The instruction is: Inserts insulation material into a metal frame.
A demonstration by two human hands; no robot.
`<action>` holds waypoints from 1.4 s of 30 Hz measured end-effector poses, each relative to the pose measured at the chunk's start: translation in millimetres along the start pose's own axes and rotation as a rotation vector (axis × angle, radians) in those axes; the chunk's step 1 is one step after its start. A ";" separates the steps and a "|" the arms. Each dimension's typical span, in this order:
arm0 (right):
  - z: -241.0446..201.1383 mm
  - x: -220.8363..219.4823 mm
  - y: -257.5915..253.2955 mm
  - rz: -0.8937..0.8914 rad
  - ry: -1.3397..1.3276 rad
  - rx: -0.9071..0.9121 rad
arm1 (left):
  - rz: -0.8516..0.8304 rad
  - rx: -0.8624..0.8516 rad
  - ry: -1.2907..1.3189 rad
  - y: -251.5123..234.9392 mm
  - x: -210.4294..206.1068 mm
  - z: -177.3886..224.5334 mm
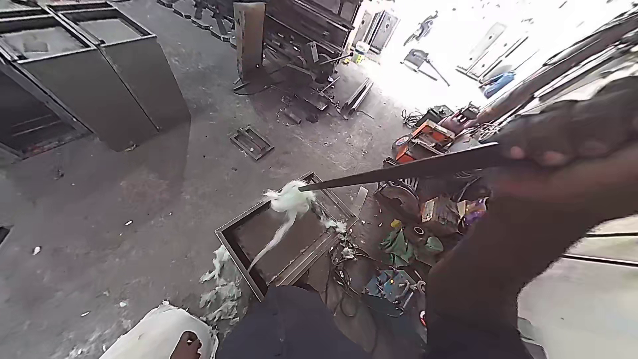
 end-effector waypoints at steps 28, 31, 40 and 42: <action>47.8 17.5 24.7 0.005 0.375 0.048 | 0.058 0.033 0.061 -120.3 14.0 -81.3; 57.1 -3.2 6.6 -0.053 0.384 0.067 | 0.065 -0.007 0.070 -124.3 19.4 -65.2; 115.2 -4.3 -9.0 -0.007 0.218 0.013 | -0.039 -0.047 -0.083 -138.2 15.3 -71.4; 102.3 1.5 -6.0 -0.008 0.231 -0.023 | -0.021 -0.039 -0.060 -141.4 12.6 -75.2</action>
Point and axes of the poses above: each hand's wrist, its own y-axis away from the middle knuckle, its own x-axis out of the back of the hand, z = x × y, the point moved 2 cm from there along -y, towards the middle knuckle, and after that the axes turned 3 degrees about y, right-handed, at the moved point
